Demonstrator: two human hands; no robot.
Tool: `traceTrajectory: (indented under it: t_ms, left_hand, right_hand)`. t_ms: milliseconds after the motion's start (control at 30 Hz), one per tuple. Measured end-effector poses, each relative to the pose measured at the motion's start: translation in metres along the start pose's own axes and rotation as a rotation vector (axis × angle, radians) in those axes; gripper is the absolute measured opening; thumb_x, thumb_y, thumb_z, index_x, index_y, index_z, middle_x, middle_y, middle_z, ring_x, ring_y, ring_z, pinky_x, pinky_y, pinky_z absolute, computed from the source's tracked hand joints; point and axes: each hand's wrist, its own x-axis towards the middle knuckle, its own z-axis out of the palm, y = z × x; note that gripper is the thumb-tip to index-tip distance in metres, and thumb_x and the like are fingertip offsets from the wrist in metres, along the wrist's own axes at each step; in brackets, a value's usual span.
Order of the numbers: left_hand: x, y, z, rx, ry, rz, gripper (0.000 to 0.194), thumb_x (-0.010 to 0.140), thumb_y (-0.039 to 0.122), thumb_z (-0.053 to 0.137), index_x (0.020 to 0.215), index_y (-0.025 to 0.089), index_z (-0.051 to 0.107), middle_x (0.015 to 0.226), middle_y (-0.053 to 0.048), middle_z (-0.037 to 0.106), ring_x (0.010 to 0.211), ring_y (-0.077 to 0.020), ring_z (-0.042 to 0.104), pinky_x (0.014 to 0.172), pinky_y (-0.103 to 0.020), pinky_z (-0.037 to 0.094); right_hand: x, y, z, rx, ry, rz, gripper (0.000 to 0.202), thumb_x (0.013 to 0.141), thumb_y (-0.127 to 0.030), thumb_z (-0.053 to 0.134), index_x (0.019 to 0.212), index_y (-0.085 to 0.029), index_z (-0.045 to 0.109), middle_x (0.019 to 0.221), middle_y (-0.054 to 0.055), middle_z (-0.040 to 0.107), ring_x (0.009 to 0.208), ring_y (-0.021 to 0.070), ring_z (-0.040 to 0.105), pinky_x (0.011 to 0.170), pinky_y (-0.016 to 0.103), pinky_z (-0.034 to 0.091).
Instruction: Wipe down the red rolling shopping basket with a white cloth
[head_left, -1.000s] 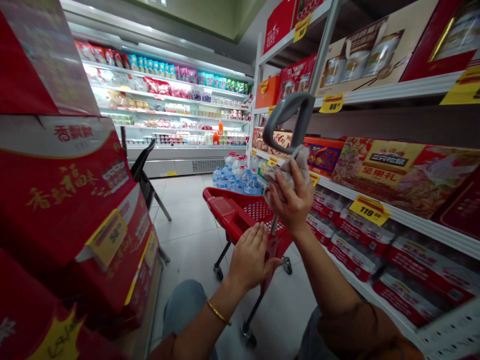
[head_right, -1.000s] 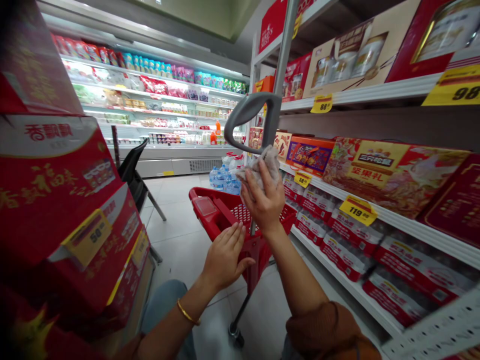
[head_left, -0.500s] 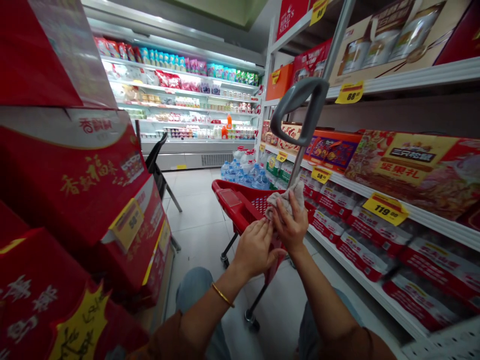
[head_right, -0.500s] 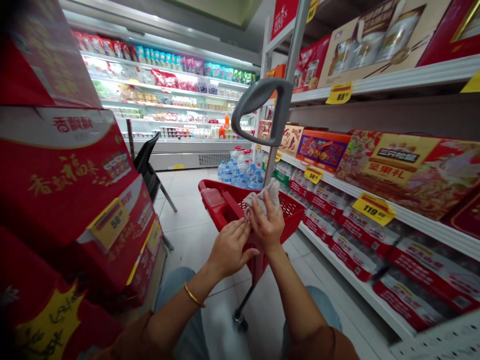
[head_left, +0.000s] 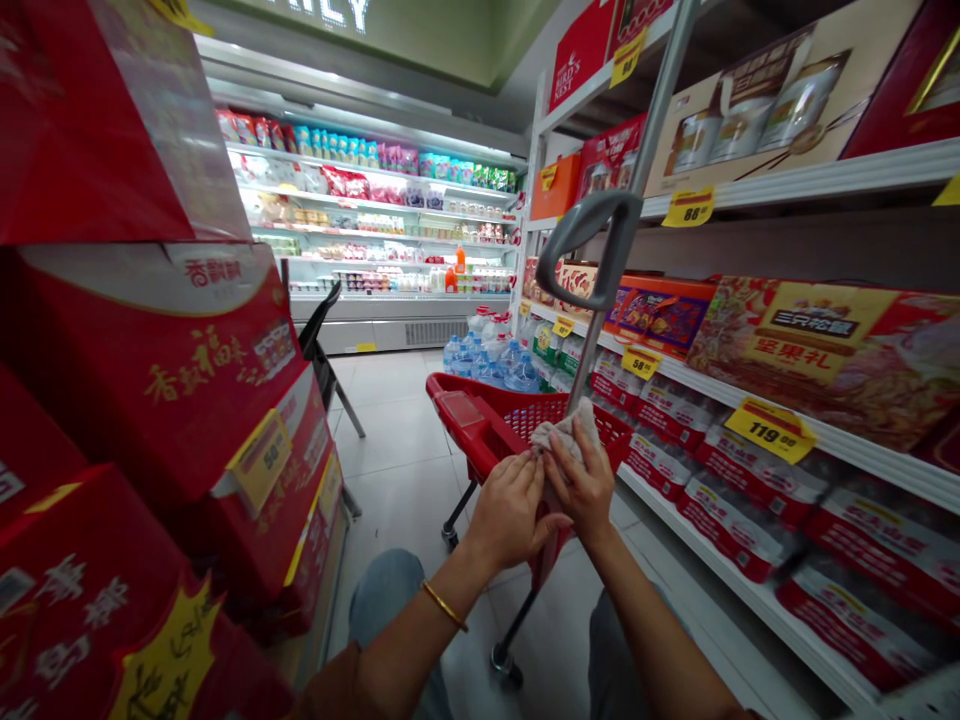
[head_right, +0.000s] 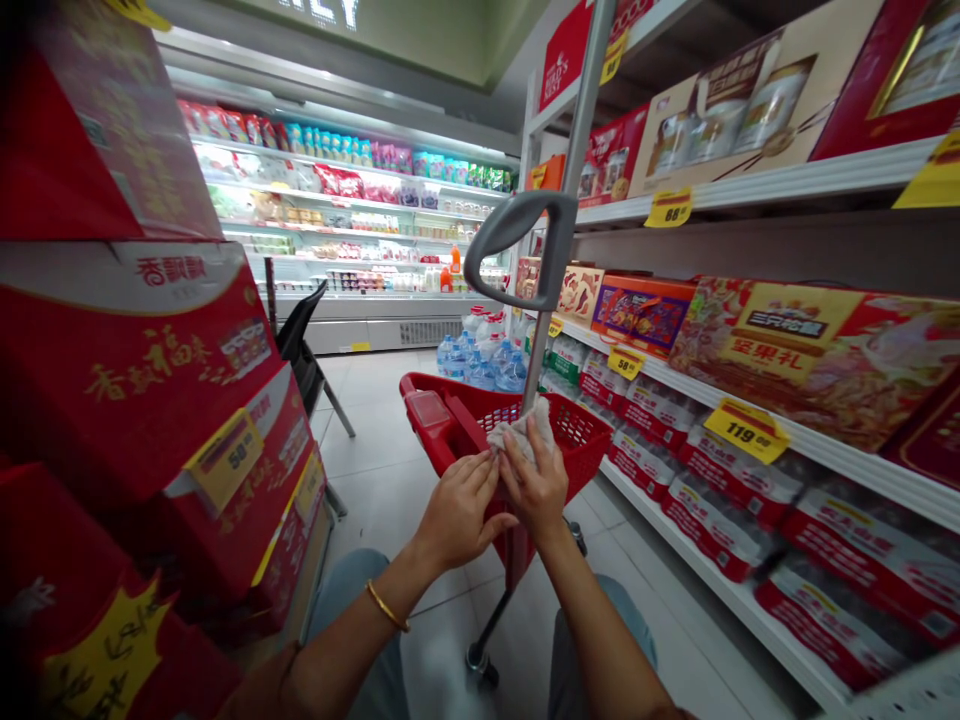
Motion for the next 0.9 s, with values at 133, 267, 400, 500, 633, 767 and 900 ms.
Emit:
traceTrajectory:
  t_ms: [133,267,400,500,633,767,900]
  left_hand:
    - [-0.001,0.002,-0.005,0.007,0.003,0.016,0.076,0.096,0.064,0.032,0.131,0.001,0.056,0.128,-0.023,0.063,0.124,-0.0336,0.057,0.103,-0.049,0.046]
    - [-0.003,0.005,-0.005,0.013,-0.008,0.01,0.077,0.096,0.065,0.03,0.133,0.002,0.055,0.128,-0.022,0.063,0.124,-0.0335,0.057,0.103,-0.049,0.046]
    - [-0.004,0.01,-0.004,0.022,-0.026,-0.009,0.077,0.096,0.066,0.03,0.131,0.003,0.057,0.128,-0.022,0.063,0.124,-0.0346,0.057,0.102,-0.05,0.046]
    - [-0.005,0.014,-0.004,0.021,-0.019,-0.033,0.078,0.096,0.066,0.03,0.129,0.002,0.058,0.126,-0.022,0.064,0.121,-0.0349,0.058,0.101,-0.05,0.047]
    - [-0.005,0.017,-0.007,0.014,-0.014,-0.032,0.08,0.095,0.068,0.028,0.126,0.001,0.06,0.121,-0.022,0.067,0.115,-0.0351,0.061,0.099,-0.05,0.048]
    - [-0.005,0.017,-0.008,-0.002,-0.023,-0.033,0.081,0.094,0.068,0.03,0.128,0.001,0.059,0.122,-0.023,0.066,0.116,-0.0352,0.06,0.099,-0.051,0.048]
    - [-0.006,0.016,-0.008,-0.012,-0.021,-0.037,0.08,0.094,0.068,0.031,0.128,0.001,0.059,0.122,-0.023,0.066,0.117,-0.036,0.058,0.101,-0.052,0.046]
  right_hand:
    - [0.014,-0.004,-0.016,0.018,0.024,-0.026,0.059,0.086,-0.018,0.068,0.141,-0.032,0.05,0.144,0.01,0.052,0.115,0.0265,0.064,0.088,0.04,0.055]
    - [0.067,-0.008,-0.027,-0.054,0.179,-0.065,0.063,0.084,-0.018,0.071,0.141,-0.033,0.049,0.147,0.006,0.05,0.117,0.0247,0.062,0.094,0.04,0.052]
    - [0.119,-0.006,-0.016,-0.119,0.212,-0.106,0.056,0.088,-0.021,0.066,0.14,-0.031,0.049,0.146,0.009,0.049,0.126,0.0288,0.055,0.099,0.049,0.049]
    - [0.123,-0.002,-0.004,-0.215,0.232,-0.139,0.055,0.087,-0.021,0.067,0.138,-0.031,0.051,0.143,0.008,0.053,0.127,0.0282,0.055,0.101,0.048,0.049]
    - [0.089,0.001,0.001,-0.244,0.145,-0.084,0.057,0.089,-0.022,0.063,0.143,-0.032,0.046,0.149,0.009,0.046,0.122,0.0269,0.059,0.1,0.045,0.048]
    - [0.054,0.0,-0.002,-0.184,0.08,-0.071,0.058,0.09,-0.022,0.063,0.145,-0.032,0.045,0.151,0.011,0.044,0.123,0.0282,0.058,0.097,0.043,0.048]
    - [0.039,-0.003,-0.005,-0.111,0.044,-0.087,0.066,0.089,-0.018,0.064,0.148,-0.033,0.039,0.153,0.011,0.041,0.121,0.0286,0.06,0.094,0.043,0.051]
